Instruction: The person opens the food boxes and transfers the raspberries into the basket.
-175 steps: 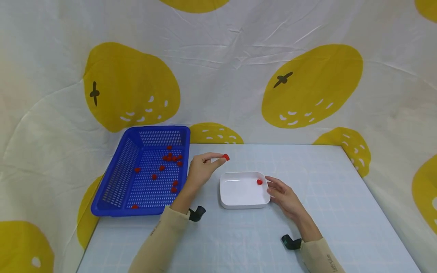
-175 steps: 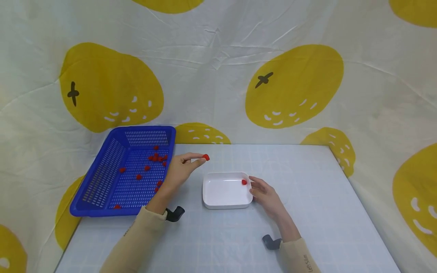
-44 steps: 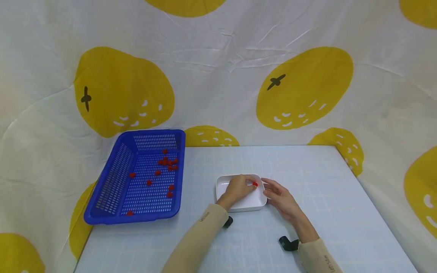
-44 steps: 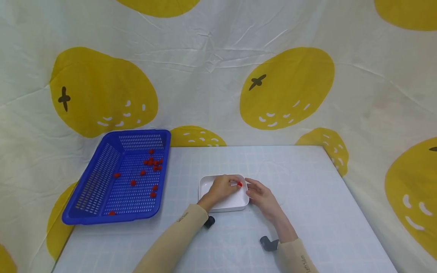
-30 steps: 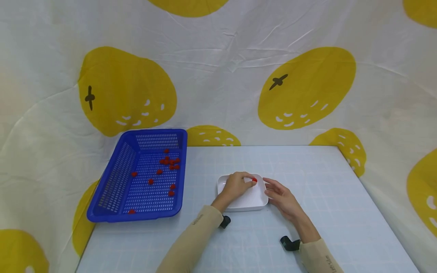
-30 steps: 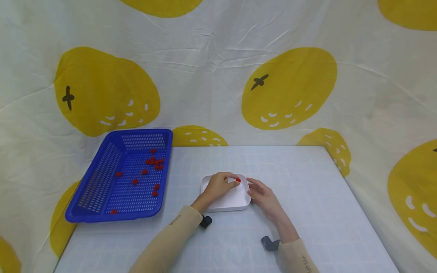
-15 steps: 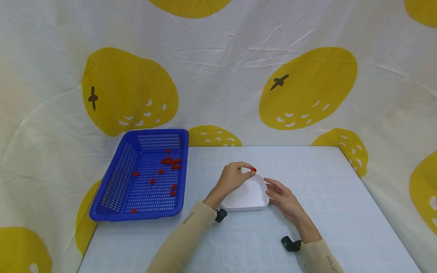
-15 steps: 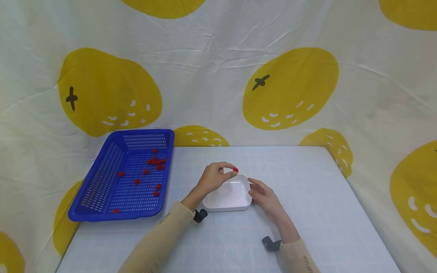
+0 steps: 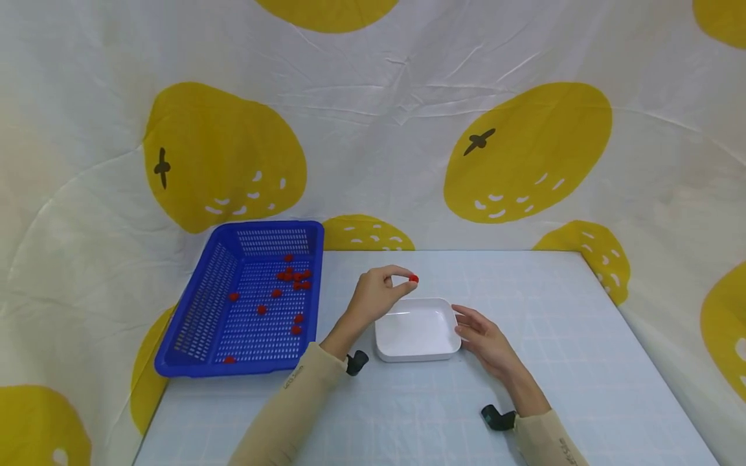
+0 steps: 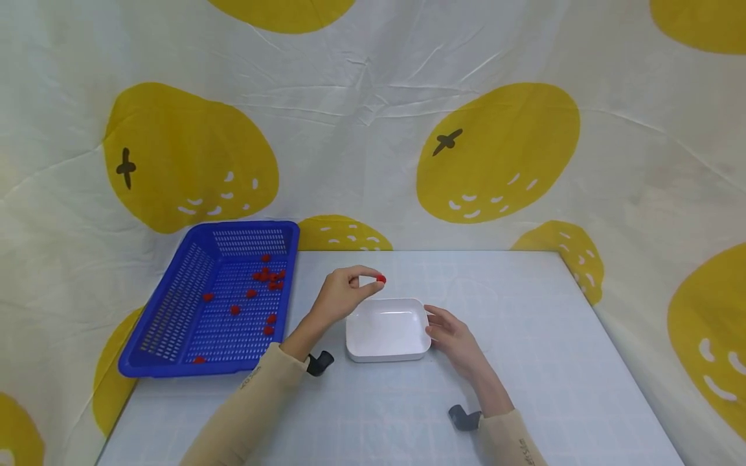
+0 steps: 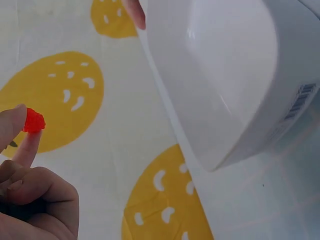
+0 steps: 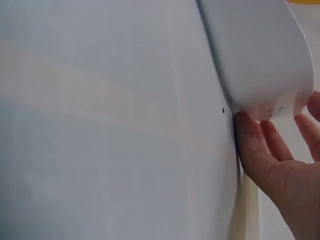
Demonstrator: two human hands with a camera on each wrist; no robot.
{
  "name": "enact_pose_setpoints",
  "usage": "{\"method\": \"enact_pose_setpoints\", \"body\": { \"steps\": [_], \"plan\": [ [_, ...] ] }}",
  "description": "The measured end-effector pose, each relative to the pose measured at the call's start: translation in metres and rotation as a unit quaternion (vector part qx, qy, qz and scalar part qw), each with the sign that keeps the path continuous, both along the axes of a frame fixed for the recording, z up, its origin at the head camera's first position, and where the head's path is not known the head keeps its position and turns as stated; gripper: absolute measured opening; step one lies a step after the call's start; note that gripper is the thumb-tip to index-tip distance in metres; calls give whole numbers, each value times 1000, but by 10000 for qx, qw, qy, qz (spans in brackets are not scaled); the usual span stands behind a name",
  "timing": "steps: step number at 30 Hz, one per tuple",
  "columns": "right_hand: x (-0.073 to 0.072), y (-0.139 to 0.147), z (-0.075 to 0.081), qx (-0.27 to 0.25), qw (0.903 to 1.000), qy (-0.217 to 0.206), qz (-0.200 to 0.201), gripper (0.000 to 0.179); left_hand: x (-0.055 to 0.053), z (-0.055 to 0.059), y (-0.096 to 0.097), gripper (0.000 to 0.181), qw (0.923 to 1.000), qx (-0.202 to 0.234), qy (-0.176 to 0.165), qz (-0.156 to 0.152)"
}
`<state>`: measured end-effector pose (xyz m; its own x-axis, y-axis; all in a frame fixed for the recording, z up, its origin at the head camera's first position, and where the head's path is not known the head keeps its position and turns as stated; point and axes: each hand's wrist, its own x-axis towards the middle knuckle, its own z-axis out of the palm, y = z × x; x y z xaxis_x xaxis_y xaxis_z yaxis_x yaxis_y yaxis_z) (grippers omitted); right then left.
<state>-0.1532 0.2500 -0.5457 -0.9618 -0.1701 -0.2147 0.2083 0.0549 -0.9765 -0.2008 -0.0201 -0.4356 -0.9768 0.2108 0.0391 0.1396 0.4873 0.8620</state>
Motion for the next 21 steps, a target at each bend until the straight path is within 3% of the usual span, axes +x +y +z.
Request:
{"method": "enact_pose_setpoints", "body": {
  "steps": [11,21],
  "plan": [
    [2,-1,3,-23,10000,14,-29,57,8,17,-47,31,9988,37,339,353],
    [1,-2,2,41,10000,-30,-53,58,10,22,-93,28,9946,339,652,730]
  ]
}}
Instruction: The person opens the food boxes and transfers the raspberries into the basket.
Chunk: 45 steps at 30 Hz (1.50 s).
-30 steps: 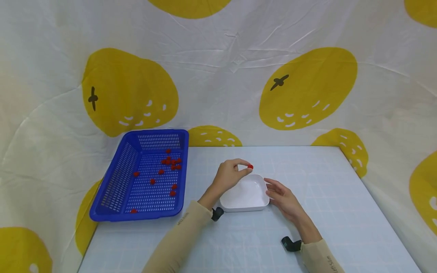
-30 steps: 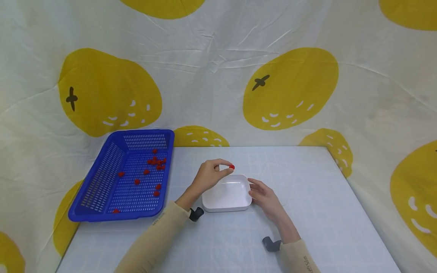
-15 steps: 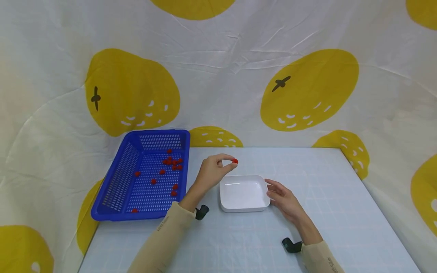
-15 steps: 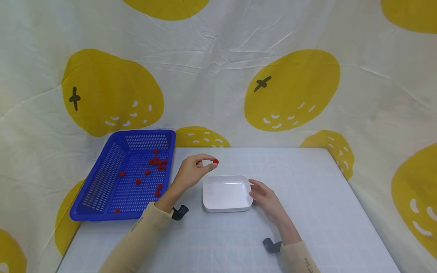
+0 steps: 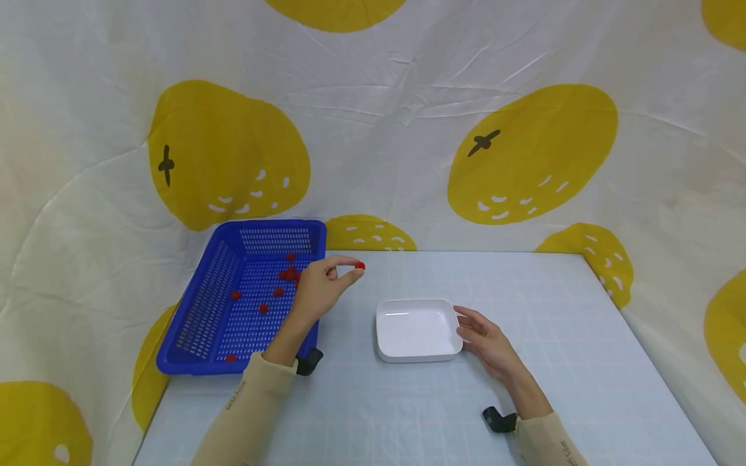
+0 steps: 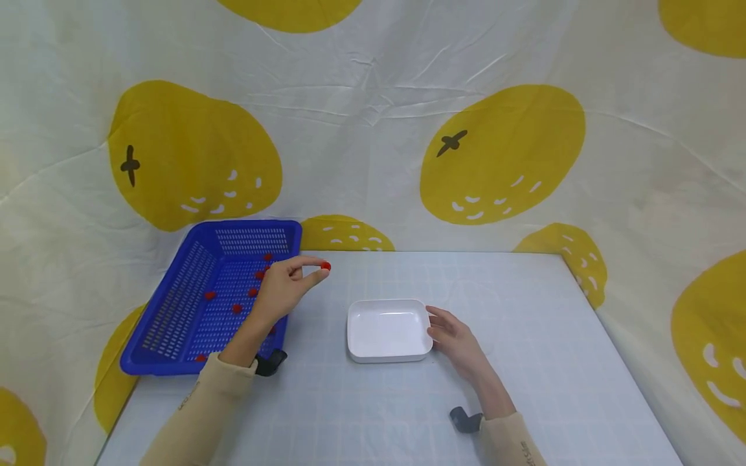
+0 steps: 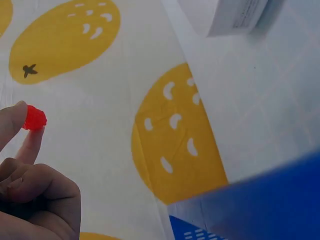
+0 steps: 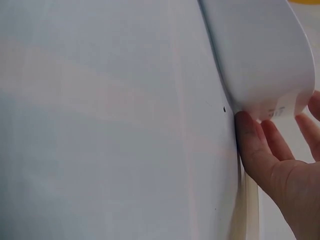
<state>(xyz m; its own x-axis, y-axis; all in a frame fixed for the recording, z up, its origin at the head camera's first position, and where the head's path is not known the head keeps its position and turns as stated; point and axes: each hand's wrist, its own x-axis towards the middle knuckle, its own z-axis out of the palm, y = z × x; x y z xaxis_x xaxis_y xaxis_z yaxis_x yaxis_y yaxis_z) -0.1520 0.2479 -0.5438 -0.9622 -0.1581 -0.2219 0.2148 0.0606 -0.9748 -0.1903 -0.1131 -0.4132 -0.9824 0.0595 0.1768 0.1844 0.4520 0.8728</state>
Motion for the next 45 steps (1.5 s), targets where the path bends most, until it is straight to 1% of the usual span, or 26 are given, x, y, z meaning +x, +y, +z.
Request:
{"method": "enact_pose_setpoints", "body": {
  "steps": [6,11,18,21,24,27,29,33,37,45],
  "plan": [
    [0,1,-2,28,10000,-27,8,58,3,0,-28,33,9998,40,39,213],
    [-1,0,-3,39,10000,2,27,58,8,0,-58,37,9990,27,31,442],
    [0,-2,-1,60,10000,-3,-13,57,17,3,-102,49,9938,-233,-194,1068],
    [0,-2,1,91,10000,-5,-40,56,20,4,-118,50,9914,-284,-153,1269],
    [0,-2,2,111,9999,-17,-38,55,23,4,-130,50,9880,-342,-116,1499],
    [0,-2,2,105,9999,-26,-34,55,24,6,-137,52,9848,-371,-178,1687],
    [-1,-1,2,95,10000,-19,-23,55,25,7,-139,54,9837,-363,-225,1746],
    [-1,0,2,90,10000,-7,9,56,25,8,-142,54,9841,-247,-209,1745],
    [-1,0,1,73,10000,6,17,57,24,8,-143,55,9847,-225,-166,1722],
    [-1,1,0,60,10000,-54,-43,58,28,9,-144,54,9825,-257,-216,1831]
  ]
}}
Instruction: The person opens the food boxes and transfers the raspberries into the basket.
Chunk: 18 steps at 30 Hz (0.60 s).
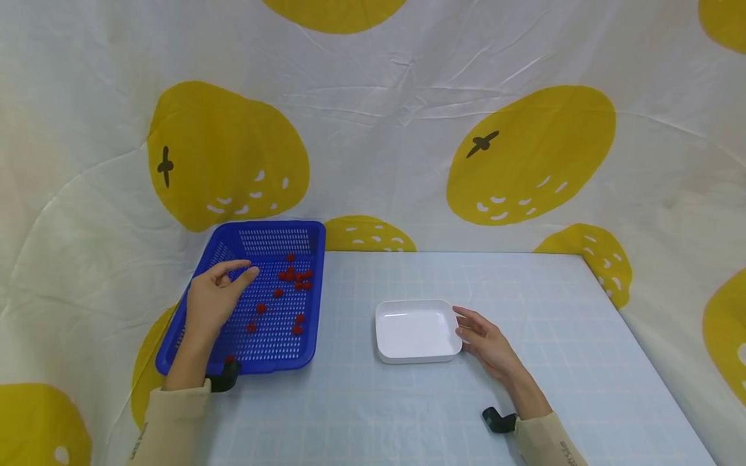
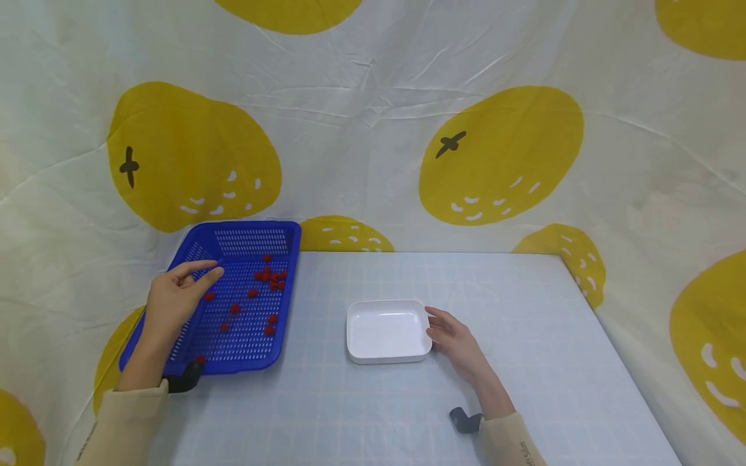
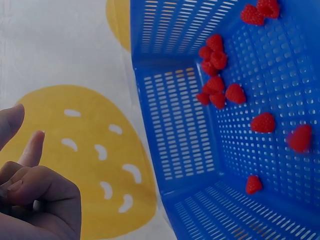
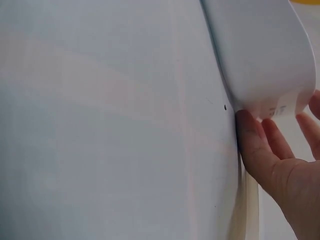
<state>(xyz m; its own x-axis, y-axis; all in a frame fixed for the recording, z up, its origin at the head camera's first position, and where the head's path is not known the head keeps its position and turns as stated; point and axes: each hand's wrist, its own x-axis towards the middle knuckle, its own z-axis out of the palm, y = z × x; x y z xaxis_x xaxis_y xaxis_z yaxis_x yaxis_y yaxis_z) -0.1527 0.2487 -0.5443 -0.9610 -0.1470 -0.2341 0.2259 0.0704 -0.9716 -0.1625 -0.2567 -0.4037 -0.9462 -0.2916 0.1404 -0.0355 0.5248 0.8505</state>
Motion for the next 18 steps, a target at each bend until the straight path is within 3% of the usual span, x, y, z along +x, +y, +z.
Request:
{"method": "enact_pose_setpoints", "body": {
  "steps": [18],
  "plan": [
    [0,1,1,165,9998,68,-19,56,9,3,13,54,9996,-136,82,-233]
  ]
}}
